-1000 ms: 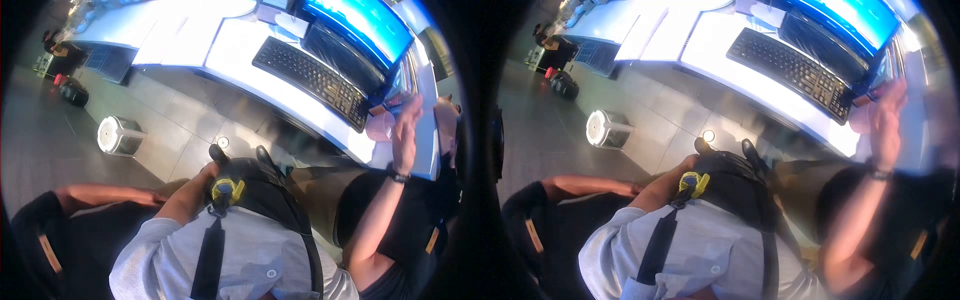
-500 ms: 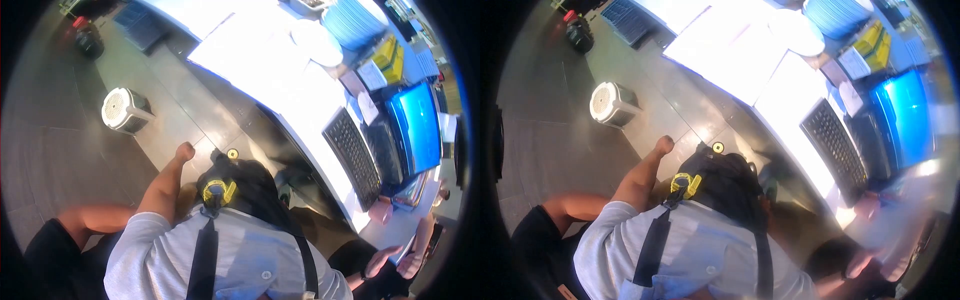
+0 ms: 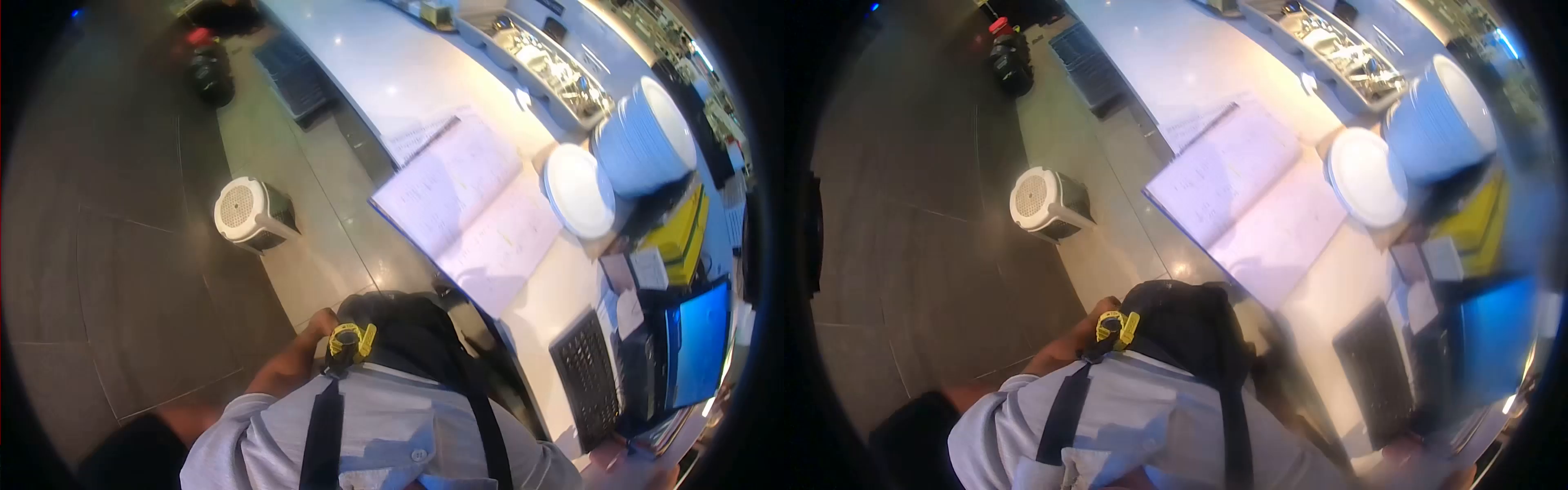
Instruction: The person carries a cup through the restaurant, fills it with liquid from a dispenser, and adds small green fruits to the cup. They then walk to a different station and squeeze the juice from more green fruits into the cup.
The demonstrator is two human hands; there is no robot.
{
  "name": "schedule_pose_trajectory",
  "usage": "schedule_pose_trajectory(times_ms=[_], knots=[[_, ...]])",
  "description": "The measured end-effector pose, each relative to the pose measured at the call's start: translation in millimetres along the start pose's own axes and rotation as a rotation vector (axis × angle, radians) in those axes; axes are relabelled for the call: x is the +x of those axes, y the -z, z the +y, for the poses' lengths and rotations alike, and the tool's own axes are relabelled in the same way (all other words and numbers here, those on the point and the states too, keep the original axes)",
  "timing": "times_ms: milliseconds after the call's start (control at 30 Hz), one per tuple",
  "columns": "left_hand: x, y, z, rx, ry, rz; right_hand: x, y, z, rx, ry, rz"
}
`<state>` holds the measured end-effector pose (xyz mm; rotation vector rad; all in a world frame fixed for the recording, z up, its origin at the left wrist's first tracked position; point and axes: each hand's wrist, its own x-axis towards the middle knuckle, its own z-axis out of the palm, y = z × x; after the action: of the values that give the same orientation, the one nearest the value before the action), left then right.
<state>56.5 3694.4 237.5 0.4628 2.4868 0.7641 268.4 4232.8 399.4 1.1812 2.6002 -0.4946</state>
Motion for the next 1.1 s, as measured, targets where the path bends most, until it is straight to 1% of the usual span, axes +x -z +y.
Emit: schedule_pose_trajectory(times_ms=[33,100,133,167,233,267,300,367,467,500,567,633,700,733,800,900,933,967,1000,1100], knots=[[12,12,-3,0.009,0.041,0.004,14,-22,-26,0.043,-0.007,-0.018],[47,24,-32,0.029,0.114,0.008,34,-55,-75,0.063,-0.008,-0.065],[63,33,-53,-0.018,0.085,-0.115,42,-68,-99,0.06,-0.009,-0.081],[82,18,-88,0.024,-0.007,0.022,47,-76,-125,0.044,-0.01,-0.091],[102,87,-37,-0.171,0.214,-0.031,60,-100,-167,0.039,-0.031,-0.114],[144,37,-129,-0.268,0.238,-0.112,63,-106,-191,0.034,-0.037,-0.122],[150,60,-121,-0.343,0.284,-0.059,65,-115,-212,0.034,-0.049,-0.131],[171,81,-152,-0.409,0.26,-0.036,67,-134,-254,0.042,-0.079,-0.144],[169,151,-178,-0.301,0.296,0.015,71,-154,-318,0.037,-0.096,-0.169],[167,173,-196,-0.324,0.326,0.028,73,-160,-342,0.035,-0.095,-0.179],[154,224,-226,-0.222,0.337,0.125,76,-170,-384,0.03,-0.095,-0.205],[143,247,-287,-0.086,0.279,0.248,81,-177,-422,0.019,-0.083,-0.22],[132,283,-312,-0.161,0.583,0.175,90,-184,-461,0.006,-0.055,-0.227],[129,297,-326,-0.191,0.619,0.15,97,-185,-480,-0.005,-0.032,-0.227],[120,298,-365,-0.241,0.697,0.092,109,-190,-518,-0.016,0.006,-0.237],[107,258,-398,-0.332,0.51,0.185,136,-196,-581,-0.029,0.093,-0.241],[101,254,-405,-0.352,0.447,0.213,147,-199,-604,-0.027,0.134,-0.236],[97,252,-410,-0.372,0.383,0.238,159,-200,-627,-0.029,0.174,-0.228],[92,250,-406,-0.397,0.375,0.233,173,-200,-651,-0.024,0.223,-0.218],[107,260,-396,-0.445,0.443,0.205,210,-188,-729,0.002,0.388,-0.193]])
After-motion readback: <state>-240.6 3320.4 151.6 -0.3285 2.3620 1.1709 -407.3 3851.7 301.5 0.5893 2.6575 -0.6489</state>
